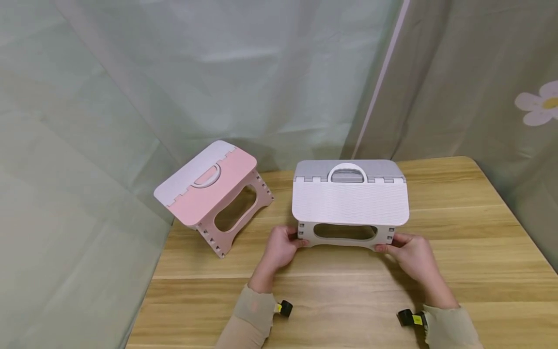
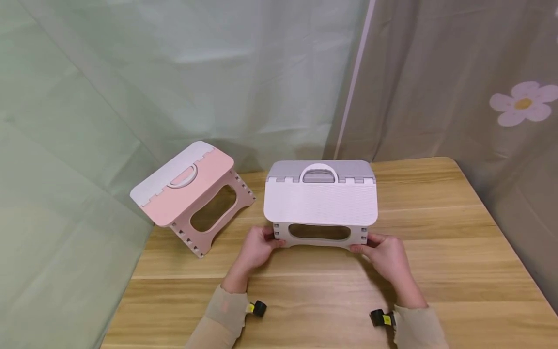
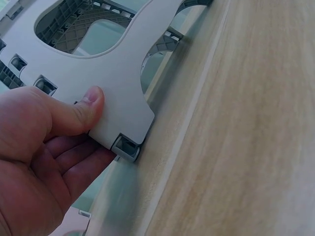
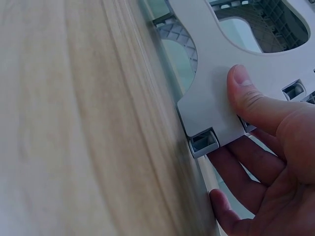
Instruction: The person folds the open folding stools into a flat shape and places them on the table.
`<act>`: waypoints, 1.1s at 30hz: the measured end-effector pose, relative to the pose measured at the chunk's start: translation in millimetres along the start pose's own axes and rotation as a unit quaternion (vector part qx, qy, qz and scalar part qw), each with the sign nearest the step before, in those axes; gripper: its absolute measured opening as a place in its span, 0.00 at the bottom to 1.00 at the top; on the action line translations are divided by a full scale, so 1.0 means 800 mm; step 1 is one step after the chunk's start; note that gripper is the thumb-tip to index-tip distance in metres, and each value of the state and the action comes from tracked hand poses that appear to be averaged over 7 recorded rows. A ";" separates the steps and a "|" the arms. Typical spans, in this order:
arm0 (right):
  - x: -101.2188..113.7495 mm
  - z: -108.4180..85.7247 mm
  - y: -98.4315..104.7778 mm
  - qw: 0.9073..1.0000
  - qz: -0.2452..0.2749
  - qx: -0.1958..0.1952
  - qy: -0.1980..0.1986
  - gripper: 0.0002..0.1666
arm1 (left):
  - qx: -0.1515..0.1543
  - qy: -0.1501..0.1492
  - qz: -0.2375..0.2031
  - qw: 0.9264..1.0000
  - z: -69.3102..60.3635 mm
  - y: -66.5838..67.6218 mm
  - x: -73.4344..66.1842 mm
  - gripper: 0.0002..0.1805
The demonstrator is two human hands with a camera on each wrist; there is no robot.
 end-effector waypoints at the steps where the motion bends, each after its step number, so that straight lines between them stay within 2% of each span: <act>1: 0.000 0.000 0.000 1.000 0.002 0.002 -0.003 0.18 | 0.000 0.000 0.001 1.000 0.000 0.000 0.000 0.07; 10: -0.005 0.000 -0.006 0.999 0.019 0.023 -0.031 0.20 | 0.004 0.011 0.013 1.000 0.002 0.000 0.007 0.08; 18: -0.006 0.003 -0.005 0.999 0.021 0.019 -0.026 0.21 | 0.001 0.006 0.016 1.000 0.005 0.000 0.007 0.06; 33: -0.010 0.000 -0.005 0.999 0.015 0.021 -0.033 0.22 | 0.007 0.012 0.016 1.000 0.001 -0.004 0.007 0.05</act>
Point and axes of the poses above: each hand's wrist, its own z-axis towards the middle knuckle, its own y-axis out of the back of the hand, x = y × z, the point moved 8 cm from there along z, towards the middle knuckle, and after that the axes turned 6 degrees about -x, right-handed, at the moved point
